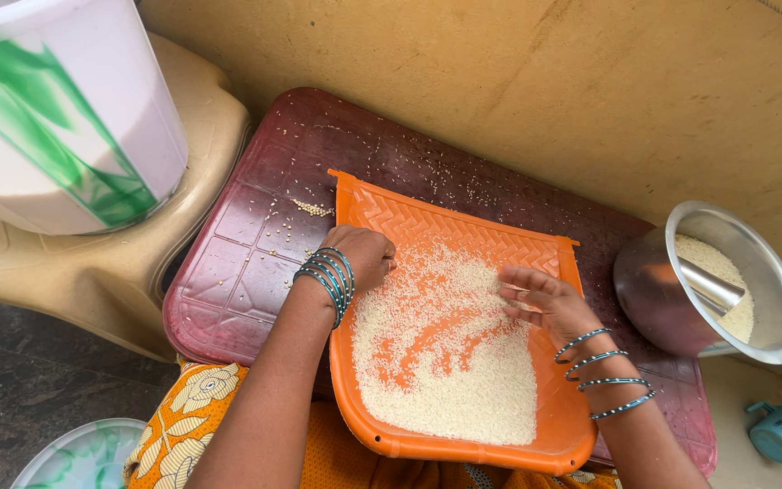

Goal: The person spreads and sifts rice grains across a winnowing tray by hand, removing debris, and tosses the tray to winnow the rice.

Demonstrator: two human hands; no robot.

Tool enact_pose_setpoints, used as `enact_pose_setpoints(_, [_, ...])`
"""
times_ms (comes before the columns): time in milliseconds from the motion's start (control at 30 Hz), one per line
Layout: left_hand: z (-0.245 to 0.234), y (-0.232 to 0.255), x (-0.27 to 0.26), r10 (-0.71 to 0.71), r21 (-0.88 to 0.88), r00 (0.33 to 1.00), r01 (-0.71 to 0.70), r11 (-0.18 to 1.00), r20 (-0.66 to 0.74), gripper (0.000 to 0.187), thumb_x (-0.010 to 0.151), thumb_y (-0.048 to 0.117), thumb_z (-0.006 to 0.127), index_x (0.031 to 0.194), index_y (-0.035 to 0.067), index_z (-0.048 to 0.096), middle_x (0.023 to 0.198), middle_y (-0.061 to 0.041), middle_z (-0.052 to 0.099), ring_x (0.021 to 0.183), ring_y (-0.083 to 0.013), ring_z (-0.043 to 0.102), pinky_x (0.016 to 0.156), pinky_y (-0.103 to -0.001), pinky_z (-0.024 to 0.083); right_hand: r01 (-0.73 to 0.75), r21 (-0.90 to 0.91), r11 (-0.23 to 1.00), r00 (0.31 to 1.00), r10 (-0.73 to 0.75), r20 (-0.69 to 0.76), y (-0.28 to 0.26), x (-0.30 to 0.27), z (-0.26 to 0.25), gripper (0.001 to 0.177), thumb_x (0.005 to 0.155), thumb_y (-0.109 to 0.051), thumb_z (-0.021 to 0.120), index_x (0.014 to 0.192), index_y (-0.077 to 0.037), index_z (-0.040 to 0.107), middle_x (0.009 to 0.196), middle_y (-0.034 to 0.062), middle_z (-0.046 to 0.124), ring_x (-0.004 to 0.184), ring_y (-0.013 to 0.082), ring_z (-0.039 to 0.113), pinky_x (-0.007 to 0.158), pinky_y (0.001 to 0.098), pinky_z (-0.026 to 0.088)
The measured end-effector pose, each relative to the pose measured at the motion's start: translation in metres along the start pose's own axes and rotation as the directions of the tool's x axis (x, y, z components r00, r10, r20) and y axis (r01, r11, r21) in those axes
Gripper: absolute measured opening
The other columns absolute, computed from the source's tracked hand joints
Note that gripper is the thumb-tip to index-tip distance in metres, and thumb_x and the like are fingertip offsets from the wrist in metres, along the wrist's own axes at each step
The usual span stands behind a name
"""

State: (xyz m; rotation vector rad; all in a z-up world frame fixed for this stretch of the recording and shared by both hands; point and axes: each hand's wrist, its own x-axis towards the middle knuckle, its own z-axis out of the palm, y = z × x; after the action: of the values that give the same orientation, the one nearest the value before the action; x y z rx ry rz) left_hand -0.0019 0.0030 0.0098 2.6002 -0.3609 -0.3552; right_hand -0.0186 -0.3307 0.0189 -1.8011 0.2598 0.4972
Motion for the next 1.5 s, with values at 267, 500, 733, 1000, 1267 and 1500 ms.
enact_pose_setpoints(267, [0.000,0.002,-0.001,-0.004,-0.005,1.000,0.004,1.000,-0.021,0.016,0.093,0.025,0.066,0.102,0.020,0.079,0.102,-0.006,0.076,0.099,-0.0217,0.071,0.098,-0.039,0.051,0.053,-0.092,0.994,0.997,-0.058,-0.055,0.003,-0.031,-0.049,0.040,0.096,-0.004,0.048,0.135,-0.002,0.059,0.135,0.0075,0.065,0.122,0.0207,0.063,0.103,0.0362,0.051])
enact_pose_setpoints(500, [0.002,0.000,0.004,-0.007,0.046,1.000,0.007,0.999,0.001,0.018,0.092,0.022,0.064,0.102,0.022,0.079,0.104,-0.006,0.076,0.101,-0.0229,0.071,0.098,-0.040,0.051,0.208,-0.617,0.759,0.954,-0.017,0.301,-0.005,-0.079,-0.041,0.033,0.095,-0.009,0.057,0.125,-0.008,0.070,0.117,0.0061,0.079,0.114,0.0158,0.068,0.102,0.0294,0.051])
enact_pose_setpoints(733, [0.003,0.001,0.006,-0.033,0.057,0.999,0.032,0.998,0.013,0.018,0.093,0.028,0.065,0.104,0.023,0.078,0.106,-0.005,0.076,0.103,-0.0227,0.071,0.098,-0.040,0.050,0.348,-0.771,0.533,0.830,0.207,0.517,0.000,-0.079,0.008,0.029,0.088,0.000,0.056,0.096,-0.014,0.081,0.099,0.0022,0.075,0.101,0.0160,0.069,0.093,0.0288,0.056])
enact_pose_setpoints(1000, [0.004,-0.001,0.006,0.000,0.058,1.000,0.001,0.998,-0.022,0.018,0.093,0.025,0.064,0.104,0.024,0.079,0.106,-0.007,0.075,0.103,-0.0261,0.070,0.098,-0.042,0.050,0.357,-0.457,0.814,0.932,-0.282,0.226,0.002,-0.022,0.002,0.039,0.092,-0.001,0.055,0.126,-0.012,0.067,0.124,-0.0014,0.069,0.117,0.0128,0.062,0.102,0.0310,0.049])
enact_pose_setpoints(1267, [0.009,-0.007,0.007,0.025,0.021,0.998,-0.024,0.999,-0.053,0.018,0.090,0.022,0.065,0.101,0.023,0.079,0.104,-0.006,0.076,0.102,-0.0246,0.071,0.098,-0.040,0.051,0.193,-0.655,0.730,0.943,0.046,0.329,-0.007,-0.065,-0.024,0.035,0.093,-0.002,0.055,0.121,-0.009,0.073,0.112,0.0059,0.078,0.106,0.0153,0.069,0.099,0.0311,0.055])
enact_pose_setpoints(1500, [0.010,-0.008,0.007,0.041,-0.003,0.997,-0.041,0.999,-0.071,0.016,0.089,0.024,0.068,0.102,0.023,0.079,0.104,-0.007,0.076,0.103,-0.0246,0.070,0.098,-0.042,0.050,0.388,-0.548,0.741,0.734,0.111,0.670,-0.008,-0.085,0.070,0.027,0.095,-0.003,0.058,0.115,-0.010,0.075,0.115,0.0044,0.074,0.109,0.0152,0.070,0.099,0.0313,0.056])
